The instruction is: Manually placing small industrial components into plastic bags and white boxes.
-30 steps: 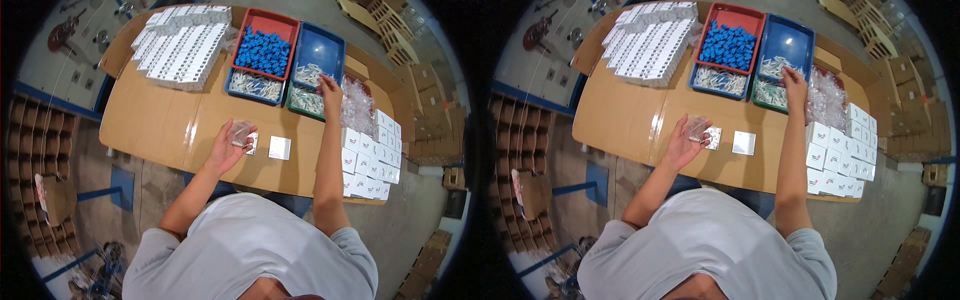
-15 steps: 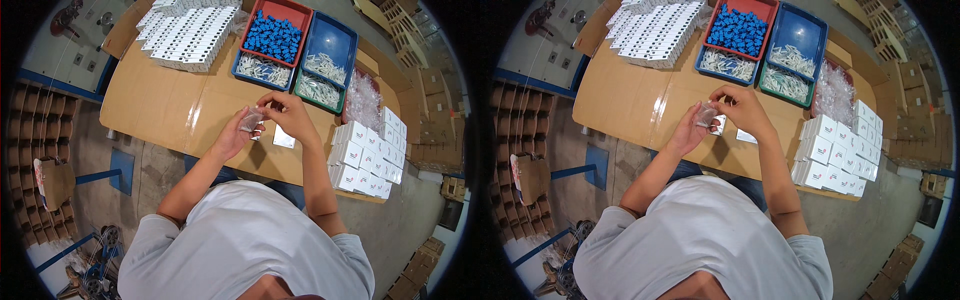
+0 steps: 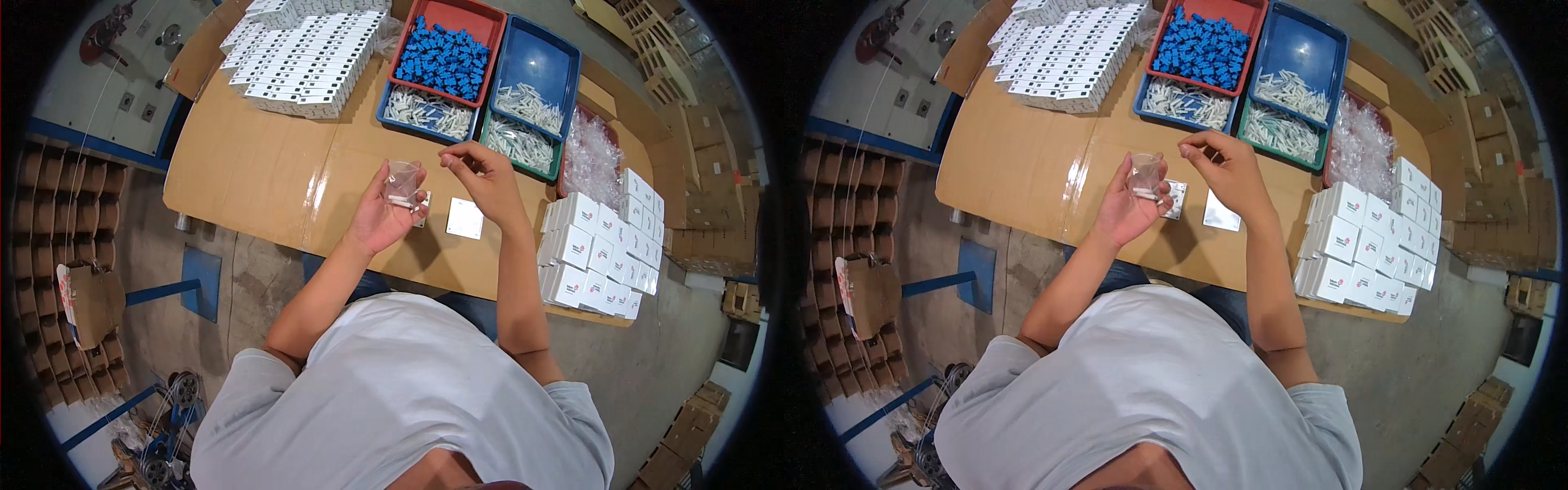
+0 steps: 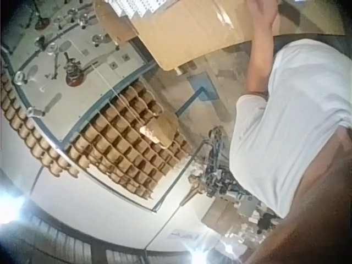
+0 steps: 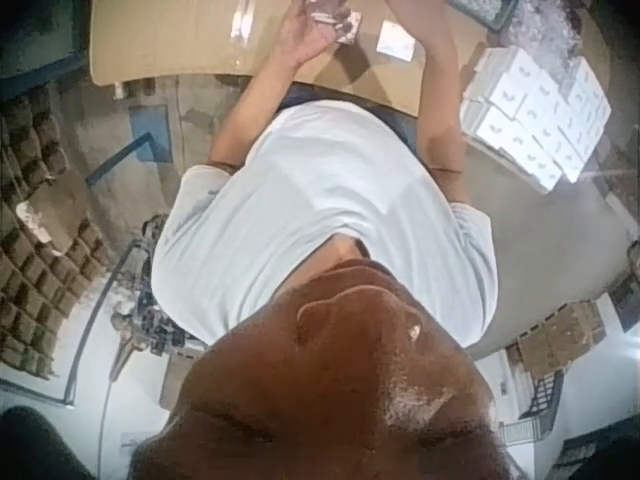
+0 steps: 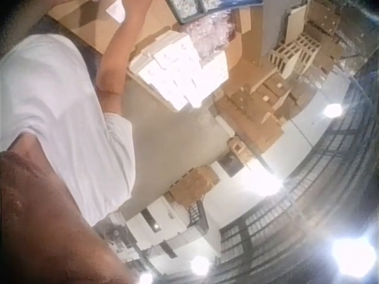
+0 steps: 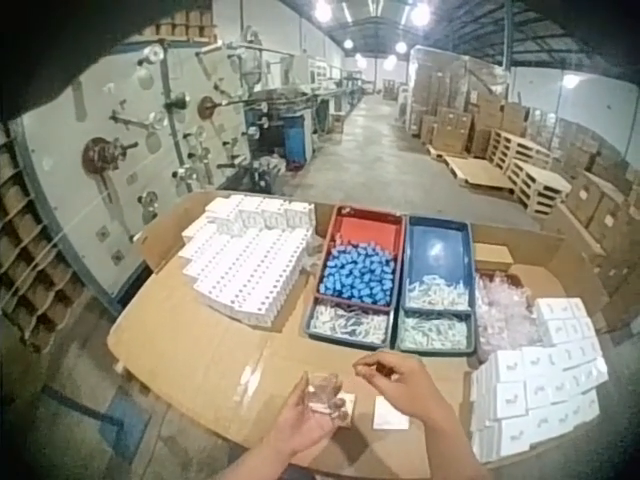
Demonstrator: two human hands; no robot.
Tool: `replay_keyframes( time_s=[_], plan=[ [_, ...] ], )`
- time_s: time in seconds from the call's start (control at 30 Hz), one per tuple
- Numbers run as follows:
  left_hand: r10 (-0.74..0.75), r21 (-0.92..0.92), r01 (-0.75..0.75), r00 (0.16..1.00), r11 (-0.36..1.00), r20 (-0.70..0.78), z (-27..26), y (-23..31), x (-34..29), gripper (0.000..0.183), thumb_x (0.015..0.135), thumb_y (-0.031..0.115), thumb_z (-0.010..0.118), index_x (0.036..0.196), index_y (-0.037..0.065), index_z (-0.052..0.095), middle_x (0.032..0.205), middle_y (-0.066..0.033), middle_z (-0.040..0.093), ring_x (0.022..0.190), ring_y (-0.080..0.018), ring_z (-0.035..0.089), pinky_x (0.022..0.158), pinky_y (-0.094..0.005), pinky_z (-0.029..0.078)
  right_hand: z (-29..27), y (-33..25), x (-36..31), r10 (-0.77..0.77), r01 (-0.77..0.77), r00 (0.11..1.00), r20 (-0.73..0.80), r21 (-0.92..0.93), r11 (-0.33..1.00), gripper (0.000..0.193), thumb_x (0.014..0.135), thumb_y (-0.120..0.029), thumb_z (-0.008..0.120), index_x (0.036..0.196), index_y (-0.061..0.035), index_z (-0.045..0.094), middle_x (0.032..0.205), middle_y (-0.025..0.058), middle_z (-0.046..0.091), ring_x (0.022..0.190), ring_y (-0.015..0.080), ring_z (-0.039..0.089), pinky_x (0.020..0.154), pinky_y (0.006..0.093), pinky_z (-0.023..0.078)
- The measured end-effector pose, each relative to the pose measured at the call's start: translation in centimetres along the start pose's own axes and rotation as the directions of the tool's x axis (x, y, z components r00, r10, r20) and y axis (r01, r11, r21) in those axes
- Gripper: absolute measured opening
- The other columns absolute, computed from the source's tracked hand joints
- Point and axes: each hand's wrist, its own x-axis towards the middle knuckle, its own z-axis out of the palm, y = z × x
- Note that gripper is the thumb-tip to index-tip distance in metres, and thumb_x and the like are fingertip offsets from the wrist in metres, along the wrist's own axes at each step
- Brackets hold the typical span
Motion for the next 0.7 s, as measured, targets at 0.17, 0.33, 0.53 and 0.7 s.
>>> replay_keyframes(
  time_s=[0.17,0.33,0.53,0.7],
  plan=[
    [0.039,0.154,-0.041,0.999,0.987,0.015,-2.3,1.1,-0.1,0.055,0.106,0.051,0.045,0.14,0.009,0.054,0.124,-0.0081,0.068,0.098,-0.0222,0.064,0.091,-0.0412,0.051,-1.6,5.7,-0.6,0.058,-0.065,0.996,-0.068,-0.098,0.993,0.016,0.096,-0.016,0.07,0.101,-0.0019,0.074,0.084,0.0038,0.071,0.073,0.0093,0.06,0.066,0.0263,0.047],
    [0.153,0.28,-0.074,0.95,0.957,-0.271,-6.9,2.1,-1.0,0.051,0.105,0.05,0.046,0.134,0.01,0.058,0.12,-0.0073,0.07,0.092,-0.0192,0.064,0.086,-0.0354,0.053,-5.6,12.3,0.4,0.232,-0.289,0.957,-0.174,-0.503,0.815,0.024,0.091,-0.027,0.071,0.102,-0.0065,0.075,0.091,0.0132,0.075,0.084,0.0267,0.072,0.076,0.0384,0.055],
    [0.053,0.317,0.062,0.939,0.946,-0.341,-7.7,0.4,-2.9,0.049,0.105,0.048,0.047,0.131,0.008,0.06,0.121,-0.008,0.07,0.088,-0.0182,0.064,0.082,-0.0346,0.054,-12.7,18.7,2.7,0.155,-0.384,0.907,-0.393,-0.614,0.69,0.017,0.087,-0.017,0.065,0.096,-0.0103,0.077,0.095,0.016,0.075,0.094,0.0366,0.071,0.081,0.0445,0.056],
    [0.029,0.342,0.091,0.943,0.935,-0.332,-6.9,-0.1,-2.6,0.049,0.106,0.049,0.045,0.131,0.01,0.06,0.122,-0.0081,0.07,0.086,-0.016,0.066,0.081,-0.0319,0.054,-12.8,21.1,3.9,0.158,-0.441,0.876,-0.456,-0.624,0.646,0.02,0.084,-0.016,0.071,0.102,-0.008,0.076,0.095,0.0137,0.075,0.091,0.0322,0.072,0.079,0.0416,0.056]
  ],
)
